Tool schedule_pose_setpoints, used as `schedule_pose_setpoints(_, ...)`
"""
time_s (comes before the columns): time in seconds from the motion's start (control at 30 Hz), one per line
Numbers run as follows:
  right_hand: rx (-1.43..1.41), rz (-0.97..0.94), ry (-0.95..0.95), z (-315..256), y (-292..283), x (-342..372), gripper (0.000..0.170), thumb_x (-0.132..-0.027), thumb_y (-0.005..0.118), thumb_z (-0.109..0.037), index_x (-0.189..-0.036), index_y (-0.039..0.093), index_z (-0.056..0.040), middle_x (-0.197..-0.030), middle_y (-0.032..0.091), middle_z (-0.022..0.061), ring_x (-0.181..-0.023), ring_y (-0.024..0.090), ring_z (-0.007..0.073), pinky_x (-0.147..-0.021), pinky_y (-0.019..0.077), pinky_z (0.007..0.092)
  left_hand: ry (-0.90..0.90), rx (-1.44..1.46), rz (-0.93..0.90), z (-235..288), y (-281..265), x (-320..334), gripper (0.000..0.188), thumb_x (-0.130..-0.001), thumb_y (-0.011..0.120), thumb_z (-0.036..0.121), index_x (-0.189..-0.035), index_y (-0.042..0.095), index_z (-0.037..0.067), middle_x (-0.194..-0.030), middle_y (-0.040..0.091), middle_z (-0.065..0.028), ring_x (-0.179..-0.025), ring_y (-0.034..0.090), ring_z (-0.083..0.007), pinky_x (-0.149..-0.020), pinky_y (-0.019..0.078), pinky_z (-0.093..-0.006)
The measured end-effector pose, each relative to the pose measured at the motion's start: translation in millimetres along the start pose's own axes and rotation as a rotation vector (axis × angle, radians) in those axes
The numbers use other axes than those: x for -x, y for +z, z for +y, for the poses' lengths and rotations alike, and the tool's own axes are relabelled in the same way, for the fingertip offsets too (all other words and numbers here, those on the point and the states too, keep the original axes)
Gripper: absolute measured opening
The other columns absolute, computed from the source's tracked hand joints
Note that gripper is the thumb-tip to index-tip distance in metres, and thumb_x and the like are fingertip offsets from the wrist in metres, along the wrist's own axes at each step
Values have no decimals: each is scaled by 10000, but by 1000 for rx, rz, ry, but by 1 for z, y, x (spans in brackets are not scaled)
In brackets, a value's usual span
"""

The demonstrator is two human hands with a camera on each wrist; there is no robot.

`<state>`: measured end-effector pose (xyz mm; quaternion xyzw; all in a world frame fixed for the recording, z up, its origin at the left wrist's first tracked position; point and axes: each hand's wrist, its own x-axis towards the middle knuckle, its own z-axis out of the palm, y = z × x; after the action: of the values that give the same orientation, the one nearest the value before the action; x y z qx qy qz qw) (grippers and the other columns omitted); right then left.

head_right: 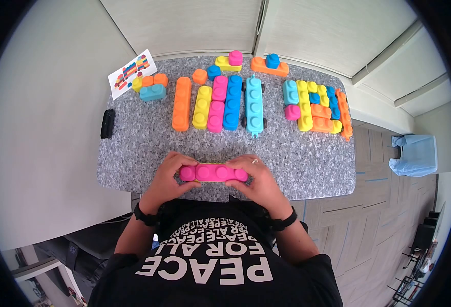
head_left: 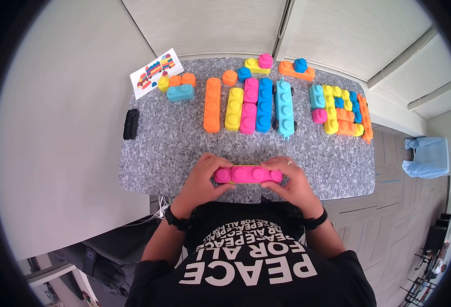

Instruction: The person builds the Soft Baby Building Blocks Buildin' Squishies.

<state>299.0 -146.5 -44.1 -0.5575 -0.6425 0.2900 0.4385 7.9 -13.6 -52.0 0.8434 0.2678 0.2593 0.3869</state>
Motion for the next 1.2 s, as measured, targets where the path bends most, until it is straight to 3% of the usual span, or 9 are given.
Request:
schedule_pose_setpoints(0.27,15,34,-71,-10,3,-7,489,-873,988,-141,-1312,795,-49,-1338,818,158,-1308,744,397,-1142,573,500,127,23,-9,6,3,-11,709,-801,1046,350,-1411,790,97,-1352,819,-104,-1301,731,-359,-1145,543,-484)
schedule_pose_setpoints(0.57,-160,-2,30,8,11,-6,338,-943,935,-74,-1269,853,-48,-1302,837,182,-1187,814,335,-1022,633,418,78,94,-4,-1,17,-13,621,-805,1050,322,-1352,843,114,-1234,855,-81,-1141,786,-324,-1034,597,-439)
schedule_pose_setpoints(0.77,-217,-12,55,14,13,-4,351,-951,936,-76,-1292,856,-48,-1321,838,175,-1202,814,313,-1028,628,402,128,121,6,-13,23,-12,587,-784,1064,269,-1305,842,116,-1308,859,-58,-1208,794,-302,-1074,589,-441)
schedule_pose_setpoints(0.97,-289,-23,65,22,14,-3,362,-946,940,-71,-1298,857,-43,-1347,834,175,-1249,805,307,-1063,618,401,222,78,56,-12,22,-19,603,-740,1089,214,-1281,846,111,-1333,864,-84,-1284,794,-320,-1200,540,-508)
schedule_pose_setpoints(1.07,-307,-28,65,24,14,-3,366,-945,941,-68,-1300,858,-38,-1355,834,177,-1265,801,309,-1079,614,404,242,81,63,-14,24,-21,592,-759,1077,246,-1288,835,139,-1351,855,-48,-1285,790,-300,-1142,582,-466)
schedule_pose_setpoints(1.2,-337,-32,73,24,14,-3,370,-943,941,-63,-1302,859,-32,-1365,833,177,-1286,795,310,-1097,609,408,135,166,5,-19,27,-14,596,-758,1082,248,-1287,833,129,-1348,858,-56,-1240,807,-298,-1080,623,-432)
